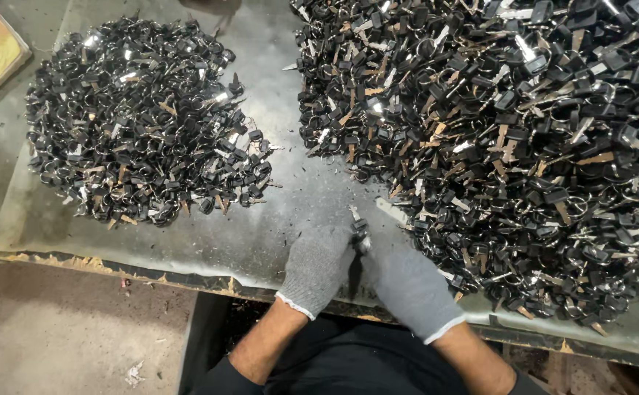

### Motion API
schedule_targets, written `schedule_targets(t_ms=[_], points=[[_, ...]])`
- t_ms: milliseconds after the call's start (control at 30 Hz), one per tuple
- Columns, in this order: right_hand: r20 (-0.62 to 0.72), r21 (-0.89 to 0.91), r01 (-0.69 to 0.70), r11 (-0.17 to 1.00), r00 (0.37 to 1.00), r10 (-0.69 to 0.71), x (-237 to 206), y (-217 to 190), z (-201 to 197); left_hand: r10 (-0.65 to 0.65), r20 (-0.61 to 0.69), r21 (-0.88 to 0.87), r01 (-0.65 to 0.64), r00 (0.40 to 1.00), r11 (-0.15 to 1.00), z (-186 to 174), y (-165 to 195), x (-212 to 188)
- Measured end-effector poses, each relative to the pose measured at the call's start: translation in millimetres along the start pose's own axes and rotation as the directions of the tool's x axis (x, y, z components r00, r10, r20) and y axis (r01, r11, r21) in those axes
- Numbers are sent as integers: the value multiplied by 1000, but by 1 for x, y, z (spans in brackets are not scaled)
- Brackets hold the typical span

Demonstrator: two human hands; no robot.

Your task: The person, wearing gray work gloves, picks small black metal parts one at a time from a large pile on a metal workbench and places them onto a separate smaller pile to the left, continuously sorting through the heap. The parts are moved across the bare bench surface by hand throughout the episode.

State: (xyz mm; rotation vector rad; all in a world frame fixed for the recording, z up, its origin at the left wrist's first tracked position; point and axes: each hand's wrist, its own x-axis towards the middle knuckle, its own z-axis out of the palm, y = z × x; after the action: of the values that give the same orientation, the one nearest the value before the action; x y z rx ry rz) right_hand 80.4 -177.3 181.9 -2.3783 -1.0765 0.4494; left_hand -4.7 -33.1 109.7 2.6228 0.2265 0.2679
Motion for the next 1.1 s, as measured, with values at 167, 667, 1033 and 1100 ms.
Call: schedule_targets(t_ms=[167,667,1033,1100], points=[[197,-331,-50,942,973,121,-9,3,7,44,-50,-103,-49,998,993,-6,3,0],[255,-178,-81,981,959,126,-6,26,7,28,51,-187,-18,998,982,-9,11,15],[-131,-77,-12,997,991,2,-8,-1,2,160,-78,20,-159,984,987,10,2,0],[3,-197,-63,978,998,65,-5,7,5,204,-58,84,-199,977,976,13,-1,0]])
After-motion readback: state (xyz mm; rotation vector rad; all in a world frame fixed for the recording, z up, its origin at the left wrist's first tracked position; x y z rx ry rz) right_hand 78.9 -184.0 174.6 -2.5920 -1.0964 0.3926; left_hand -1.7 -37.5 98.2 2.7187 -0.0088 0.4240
